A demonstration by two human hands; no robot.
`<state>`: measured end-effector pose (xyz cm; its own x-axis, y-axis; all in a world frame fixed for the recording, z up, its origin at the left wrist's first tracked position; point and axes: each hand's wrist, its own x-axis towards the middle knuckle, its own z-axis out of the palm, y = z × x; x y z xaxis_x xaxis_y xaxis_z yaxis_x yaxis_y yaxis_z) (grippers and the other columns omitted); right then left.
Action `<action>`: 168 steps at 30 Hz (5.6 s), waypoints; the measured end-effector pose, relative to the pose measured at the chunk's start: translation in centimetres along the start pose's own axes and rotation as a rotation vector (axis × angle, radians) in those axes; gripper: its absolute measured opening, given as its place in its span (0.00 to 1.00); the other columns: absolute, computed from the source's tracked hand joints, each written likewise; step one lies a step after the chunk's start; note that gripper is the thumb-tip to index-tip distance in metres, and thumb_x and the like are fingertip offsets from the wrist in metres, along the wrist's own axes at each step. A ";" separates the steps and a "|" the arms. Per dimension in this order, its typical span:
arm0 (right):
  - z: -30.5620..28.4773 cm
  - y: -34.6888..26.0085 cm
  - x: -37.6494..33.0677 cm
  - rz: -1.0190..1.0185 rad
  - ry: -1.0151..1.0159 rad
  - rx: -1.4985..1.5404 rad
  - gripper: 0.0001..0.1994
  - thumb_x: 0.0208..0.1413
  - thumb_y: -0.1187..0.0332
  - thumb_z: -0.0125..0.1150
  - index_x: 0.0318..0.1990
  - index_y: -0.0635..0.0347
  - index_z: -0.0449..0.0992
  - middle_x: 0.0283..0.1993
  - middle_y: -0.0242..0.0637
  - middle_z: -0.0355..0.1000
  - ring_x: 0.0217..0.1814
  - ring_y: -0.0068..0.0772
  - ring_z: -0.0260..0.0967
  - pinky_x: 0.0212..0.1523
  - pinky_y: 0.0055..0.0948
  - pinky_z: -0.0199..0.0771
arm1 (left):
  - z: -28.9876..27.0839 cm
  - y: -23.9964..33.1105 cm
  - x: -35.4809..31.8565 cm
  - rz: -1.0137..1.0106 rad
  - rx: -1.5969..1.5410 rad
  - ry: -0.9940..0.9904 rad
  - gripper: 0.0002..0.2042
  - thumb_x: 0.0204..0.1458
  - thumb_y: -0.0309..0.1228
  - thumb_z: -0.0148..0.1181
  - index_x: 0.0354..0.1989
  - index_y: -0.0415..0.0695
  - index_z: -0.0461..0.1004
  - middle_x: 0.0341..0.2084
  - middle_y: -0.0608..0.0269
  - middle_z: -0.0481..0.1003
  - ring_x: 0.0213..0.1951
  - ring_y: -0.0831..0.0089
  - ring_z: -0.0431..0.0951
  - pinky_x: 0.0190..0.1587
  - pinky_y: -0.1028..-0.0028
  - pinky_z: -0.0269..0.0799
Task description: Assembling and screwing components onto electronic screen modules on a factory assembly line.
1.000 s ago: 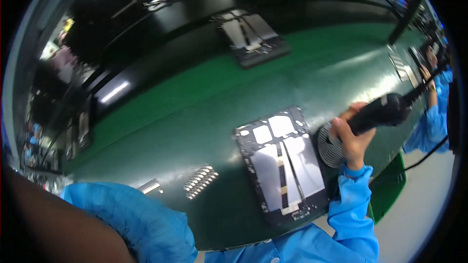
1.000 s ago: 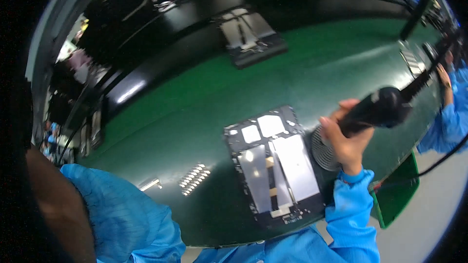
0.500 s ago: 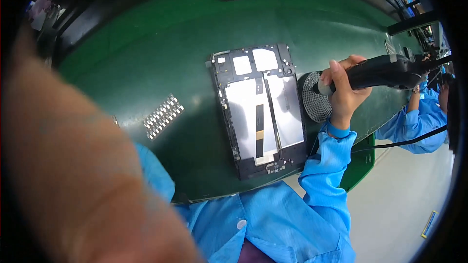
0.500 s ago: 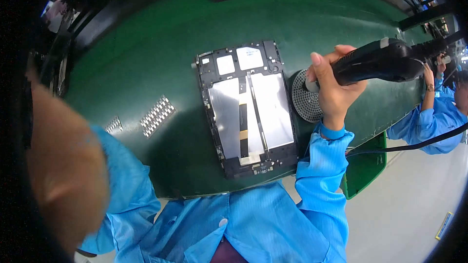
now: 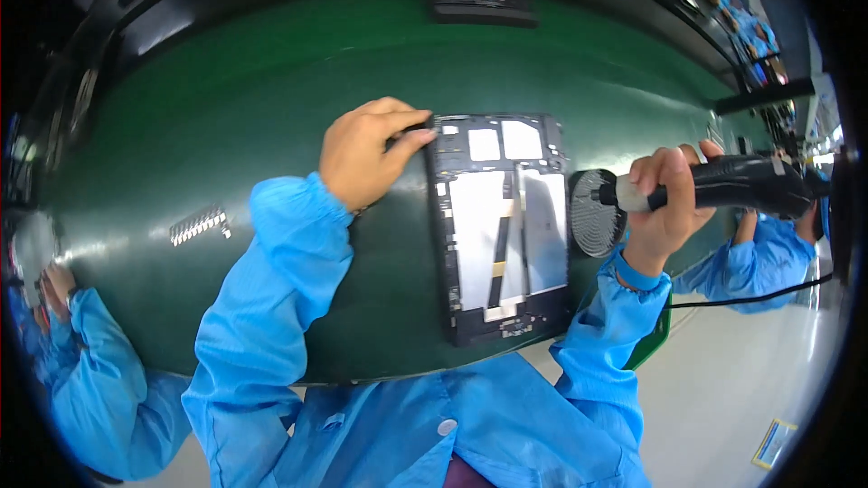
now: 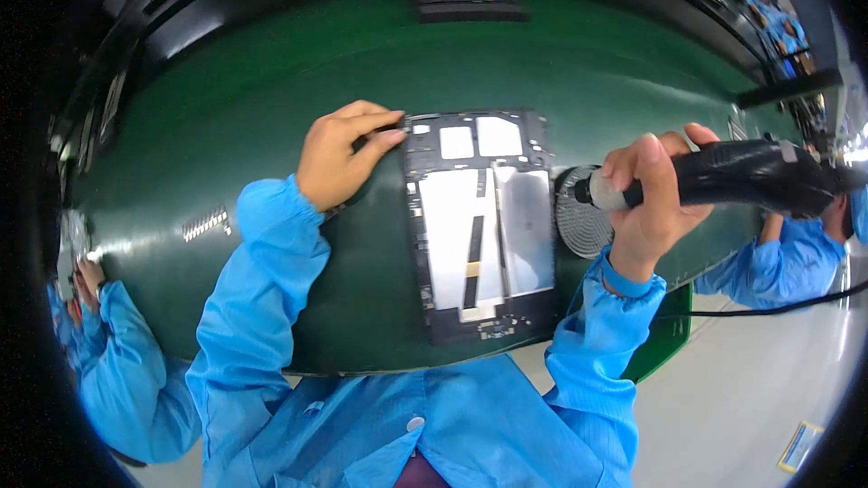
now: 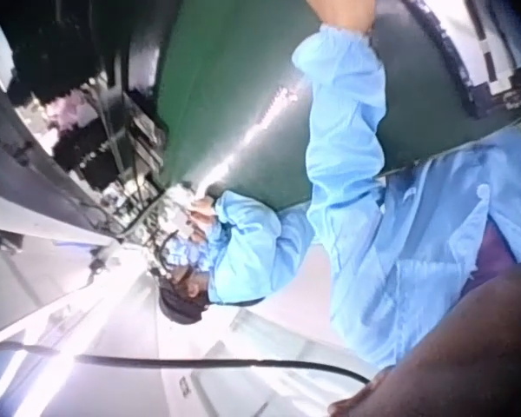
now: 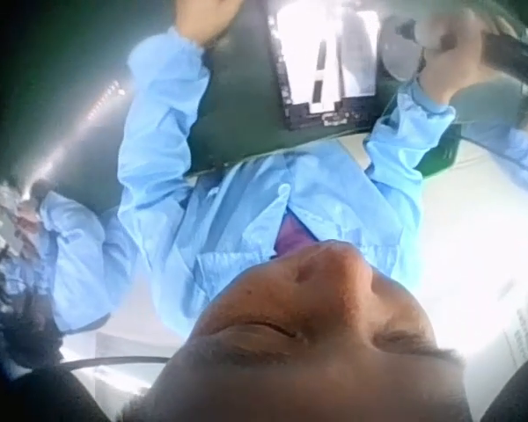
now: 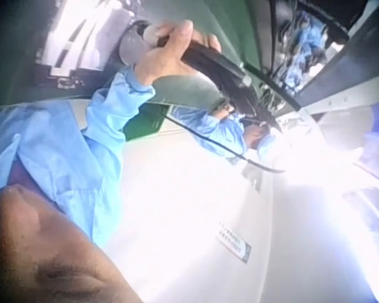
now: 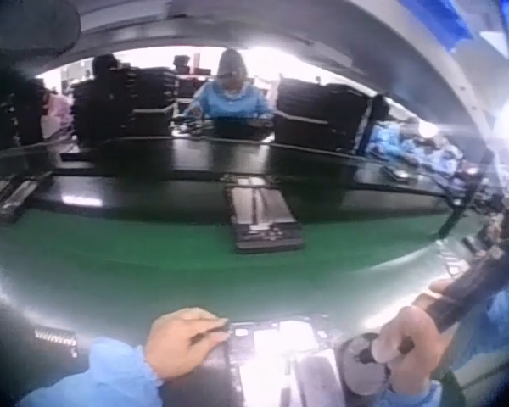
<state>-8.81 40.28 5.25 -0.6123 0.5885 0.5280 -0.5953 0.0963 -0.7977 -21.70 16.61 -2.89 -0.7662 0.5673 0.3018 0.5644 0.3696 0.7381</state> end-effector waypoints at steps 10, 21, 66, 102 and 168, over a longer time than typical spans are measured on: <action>10.5 2.0 -2.5 0.097 -0.418 -0.070 0.24 0.45 0.81 0.62 0.48 0.63 0.58 0.20 0.37 0.68 0.18 0.24 0.66 0.21 0.22 0.68 | 0.2 -0.4 0.2 0.058 0.044 0.039 0.19 0.44 0.40 0.62 0.43 0.43 0.75 0.34 0.59 0.75 0.35 0.63 0.74 0.37 0.70 0.69; 11.2 4.1 -3.9 0.070 -0.524 -0.083 0.24 0.44 0.81 0.64 0.47 0.63 0.58 0.20 0.38 0.68 0.18 0.24 0.67 0.21 0.20 0.68 | 0.6 -1.1 -0.2 0.039 0.031 0.030 0.18 0.42 0.39 0.62 0.42 0.46 0.76 0.36 0.58 0.74 0.38 0.59 0.74 0.40 0.66 0.69; -11.7 -2.3 -6.0 0.611 -1.112 0.246 0.24 0.28 0.56 0.77 0.34 0.58 0.76 0.54 0.63 0.62 0.65 0.72 0.43 0.61 0.66 0.22 | -2.5 8.7 -12.0 -1.009 -1.182 -0.611 0.42 0.43 0.17 0.63 0.65 0.41 0.43 0.61 0.50 0.53 0.60 0.61 0.59 0.57 0.62 0.61; -2.9 0.7 -4.4 0.480 -0.740 0.456 0.28 0.32 0.78 0.69 0.47 0.68 0.68 0.45 0.58 0.70 0.50 0.54 0.68 0.56 0.47 0.63 | -16.3 -8.4 1.0 -0.250 0.379 0.473 0.37 0.38 0.34 0.70 0.55 0.31 0.59 0.52 0.40 0.65 0.55 0.52 0.65 0.57 0.67 0.59; -8.7 4.6 -0.2 0.349 -0.202 -0.090 0.45 0.42 0.28 0.46 0.52 0.65 0.62 0.20 0.32 0.64 0.20 0.21 0.64 0.23 0.20 0.67 | -1.8 4.3 -6.2 -0.047 0.459 0.292 0.13 0.39 0.23 0.65 0.36 0.38 0.75 0.35 0.51 0.75 0.36 0.61 0.77 0.37 0.70 0.72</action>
<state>-6.88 47.52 -1.05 -0.8646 0.4294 0.2610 -0.2915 -0.0056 -0.9566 -15.09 13.39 -0.48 -0.8106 0.3385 0.4779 0.5533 0.7099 0.4358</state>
